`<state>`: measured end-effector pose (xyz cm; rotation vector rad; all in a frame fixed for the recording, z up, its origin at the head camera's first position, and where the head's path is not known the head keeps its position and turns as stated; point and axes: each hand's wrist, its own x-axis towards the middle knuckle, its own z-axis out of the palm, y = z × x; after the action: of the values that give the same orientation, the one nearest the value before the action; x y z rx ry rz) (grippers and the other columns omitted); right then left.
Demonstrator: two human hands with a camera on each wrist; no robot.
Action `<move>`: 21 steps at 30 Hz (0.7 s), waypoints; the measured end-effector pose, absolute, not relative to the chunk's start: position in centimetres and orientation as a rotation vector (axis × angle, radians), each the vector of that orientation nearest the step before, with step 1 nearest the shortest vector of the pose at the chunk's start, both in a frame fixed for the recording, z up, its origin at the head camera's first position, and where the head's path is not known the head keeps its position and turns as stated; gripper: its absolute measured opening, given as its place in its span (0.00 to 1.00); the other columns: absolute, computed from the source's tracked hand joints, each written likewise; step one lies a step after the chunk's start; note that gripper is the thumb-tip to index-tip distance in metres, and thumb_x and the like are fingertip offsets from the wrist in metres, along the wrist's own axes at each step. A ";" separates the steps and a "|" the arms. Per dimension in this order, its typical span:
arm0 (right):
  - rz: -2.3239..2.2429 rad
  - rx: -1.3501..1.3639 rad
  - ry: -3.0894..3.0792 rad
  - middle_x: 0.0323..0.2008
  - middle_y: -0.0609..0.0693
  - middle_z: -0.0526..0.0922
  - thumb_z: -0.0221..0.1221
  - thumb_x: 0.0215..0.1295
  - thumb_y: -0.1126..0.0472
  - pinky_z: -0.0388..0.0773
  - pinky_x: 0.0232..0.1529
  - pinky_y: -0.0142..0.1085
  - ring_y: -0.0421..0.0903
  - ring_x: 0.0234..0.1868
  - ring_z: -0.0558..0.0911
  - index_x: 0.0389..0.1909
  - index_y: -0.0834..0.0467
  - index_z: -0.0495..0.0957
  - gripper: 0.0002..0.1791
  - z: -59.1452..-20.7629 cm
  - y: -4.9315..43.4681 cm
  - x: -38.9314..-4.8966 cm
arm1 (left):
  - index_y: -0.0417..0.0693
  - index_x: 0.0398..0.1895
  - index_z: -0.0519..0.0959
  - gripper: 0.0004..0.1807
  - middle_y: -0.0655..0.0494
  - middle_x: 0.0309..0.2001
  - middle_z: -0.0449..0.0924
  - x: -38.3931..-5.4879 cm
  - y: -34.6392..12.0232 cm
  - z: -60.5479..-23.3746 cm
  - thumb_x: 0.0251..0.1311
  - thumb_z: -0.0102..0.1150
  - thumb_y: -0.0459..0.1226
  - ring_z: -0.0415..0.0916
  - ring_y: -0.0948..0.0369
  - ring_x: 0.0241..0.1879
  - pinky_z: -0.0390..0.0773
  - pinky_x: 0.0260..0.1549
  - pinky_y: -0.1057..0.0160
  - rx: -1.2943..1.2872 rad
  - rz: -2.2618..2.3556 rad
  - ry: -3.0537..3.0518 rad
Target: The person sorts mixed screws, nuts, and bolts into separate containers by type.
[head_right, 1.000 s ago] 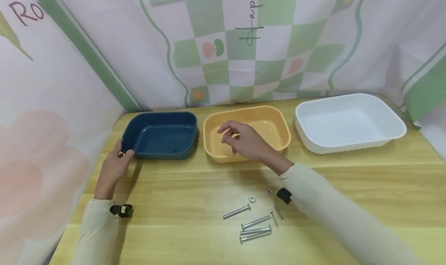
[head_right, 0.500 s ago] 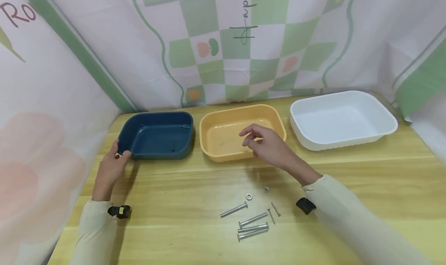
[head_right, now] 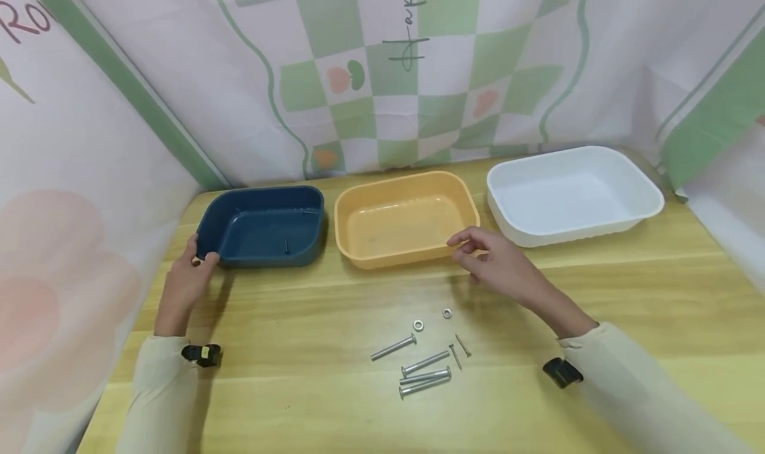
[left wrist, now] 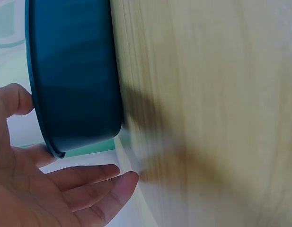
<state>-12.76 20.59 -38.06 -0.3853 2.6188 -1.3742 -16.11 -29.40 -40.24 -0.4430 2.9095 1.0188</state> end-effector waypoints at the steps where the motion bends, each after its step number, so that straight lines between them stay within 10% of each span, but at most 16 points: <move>1: -1.378 -0.381 2.612 0.42 0.54 0.74 0.52 0.63 0.51 0.72 0.20 0.38 0.54 0.28 0.76 0.47 0.52 0.72 0.14 -38.3 20.8 -12.7 | 0.61 0.70 0.37 0.37 0.37 0.57 0.63 -16.1 -29.5 -40.2 0.60 0.35 0.56 0.65 0.48 0.34 0.64 0.27 0.54 -0.443 1.019 2.914; 9: -1.435 -0.401 2.547 0.37 0.61 0.76 0.53 0.61 0.66 0.74 0.22 0.39 0.55 0.29 0.77 0.49 0.63 0.70 0.15 -40.0 22.3 -11.8 | 0.58 0.70 0.37 0.39 0.42 0.66 0.47 -16.2 -29.8 -40.3 0.59 0.35 0.58 0.59 0.42 0.55 0.63 0.44 0.44 -0.404 1.066 2.901; 21: -1.471 -0.366 2.452 0.39 0.60 0.75 0.57 0.59 0.61 0.75 0.26 0.39 0.53 0.31 0.79 0.49 0.62 0.69 0.18 -41.5 23.1 -10.3 | 0.62 0.70 0.37 0.38 0.44 0.66 0.48 -16.4 -29.7 -40.5 0.59 0.37 0.55 0.64 0.47 0.44 0.65 0.36 0.50 -0.440 1.068 2.887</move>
<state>-10.30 23.06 -41.48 -0.3660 2.4523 -1.4714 -16.39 -29.66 -40.52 -0.4404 2.8866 1.0676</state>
